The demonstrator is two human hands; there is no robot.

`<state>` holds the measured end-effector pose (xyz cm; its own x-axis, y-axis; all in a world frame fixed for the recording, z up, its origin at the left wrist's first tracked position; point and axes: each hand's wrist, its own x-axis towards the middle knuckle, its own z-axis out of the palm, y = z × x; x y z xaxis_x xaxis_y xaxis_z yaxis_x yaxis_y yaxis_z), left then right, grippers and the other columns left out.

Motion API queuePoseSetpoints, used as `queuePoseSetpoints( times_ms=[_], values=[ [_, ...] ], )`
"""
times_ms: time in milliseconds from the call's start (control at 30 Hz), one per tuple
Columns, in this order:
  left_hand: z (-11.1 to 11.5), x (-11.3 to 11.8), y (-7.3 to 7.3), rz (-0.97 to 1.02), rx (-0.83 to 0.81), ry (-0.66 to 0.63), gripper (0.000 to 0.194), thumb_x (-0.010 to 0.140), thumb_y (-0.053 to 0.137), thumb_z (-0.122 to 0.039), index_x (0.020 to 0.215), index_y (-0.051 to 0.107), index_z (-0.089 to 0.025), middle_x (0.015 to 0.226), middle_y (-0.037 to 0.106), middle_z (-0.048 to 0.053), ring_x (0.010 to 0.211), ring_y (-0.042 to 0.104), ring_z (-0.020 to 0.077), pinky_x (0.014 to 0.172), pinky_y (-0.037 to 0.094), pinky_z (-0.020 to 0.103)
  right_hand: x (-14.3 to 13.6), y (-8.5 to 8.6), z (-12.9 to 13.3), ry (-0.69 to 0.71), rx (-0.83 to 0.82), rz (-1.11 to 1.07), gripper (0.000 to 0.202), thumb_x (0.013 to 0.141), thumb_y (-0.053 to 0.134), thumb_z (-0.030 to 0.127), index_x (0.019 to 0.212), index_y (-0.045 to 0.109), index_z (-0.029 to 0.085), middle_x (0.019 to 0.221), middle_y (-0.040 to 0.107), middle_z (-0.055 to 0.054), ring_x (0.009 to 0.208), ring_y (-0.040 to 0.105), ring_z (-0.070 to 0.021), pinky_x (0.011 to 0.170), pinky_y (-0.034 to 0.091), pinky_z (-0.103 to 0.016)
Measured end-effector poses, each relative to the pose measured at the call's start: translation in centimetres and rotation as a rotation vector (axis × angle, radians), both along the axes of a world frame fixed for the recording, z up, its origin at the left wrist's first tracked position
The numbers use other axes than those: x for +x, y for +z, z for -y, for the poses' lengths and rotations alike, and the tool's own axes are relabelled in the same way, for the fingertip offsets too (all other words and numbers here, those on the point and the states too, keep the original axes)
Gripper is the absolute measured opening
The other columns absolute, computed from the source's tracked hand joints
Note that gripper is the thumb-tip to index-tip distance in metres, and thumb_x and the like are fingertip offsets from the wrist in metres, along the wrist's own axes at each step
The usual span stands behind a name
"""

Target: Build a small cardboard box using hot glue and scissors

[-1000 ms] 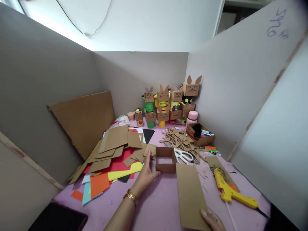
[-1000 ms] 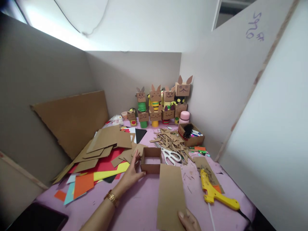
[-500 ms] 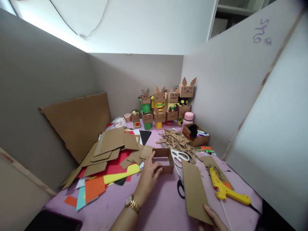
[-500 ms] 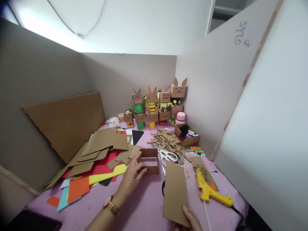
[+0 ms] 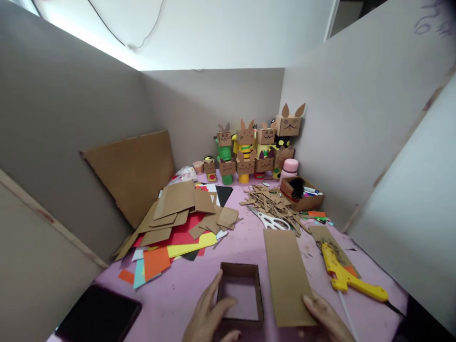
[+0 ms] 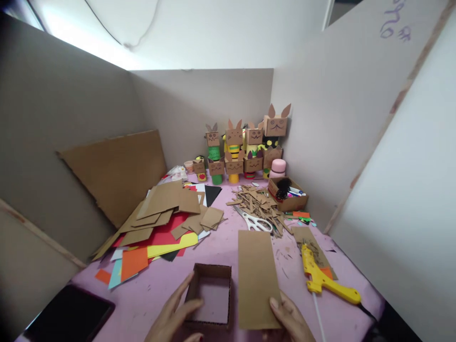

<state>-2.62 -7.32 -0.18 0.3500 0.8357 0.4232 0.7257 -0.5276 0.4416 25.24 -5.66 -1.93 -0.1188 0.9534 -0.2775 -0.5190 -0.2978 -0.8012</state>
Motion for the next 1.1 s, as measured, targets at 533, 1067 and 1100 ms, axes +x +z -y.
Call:
queuePoseSetpoints(
  times_ms=[533,1067,1100],
  values=[
    [-1.6,1.6,6.8,0.849,-0.685,0.181,0.059,0.074,0.062,-0.058,0.11,0.052,-0.012,0.052,0.042,-0.01,0.048,0.039,0.0096,0.049,0.033,0.022,-2.1,6.5,-3.8,0.129,0.112,0.359,0.036,0.066,0.077,0.051,0.075,0.065,0.018,0.06,0.061,0.004,0.052,0.049,-0.0096,0.048,0.034,-0.019],
    [-1.8,1.0,3.1,0.669,-0.649,0.225,0.047,0.087,0.043,-0.053,0.114,0.04,-0.015,0.058,0.025,-0.011,0.054,0.028,0.0125,0.054,0.024,0.024,-3.7,3.8,-3.3,0.09,0.037,0.206,0.044,0.076,0.072,0.046,0.107,0.05,0.023,0.072,0.068,0.004,0.062,0.064,-0.0153,0.057,0.047,-0.026],
    [-1.9,1.0,3.1,0.663,-0.64,0.225,0.045,0.088,0.043,-0.053,0.114,0.041,-0.016,0.059,0.025,-0.011,0.054,0.028,0.0128,0.055,0.025,0.024,-3.7,3.9,-3.4,0.084,0.039,0.203,0.044,0.076,0.072,0.045,0.107,0.05,0.023,0.072,0.068,0.004,0.061,0.064,-0.0151,0.056,0.047,-0.025]
  ],
)
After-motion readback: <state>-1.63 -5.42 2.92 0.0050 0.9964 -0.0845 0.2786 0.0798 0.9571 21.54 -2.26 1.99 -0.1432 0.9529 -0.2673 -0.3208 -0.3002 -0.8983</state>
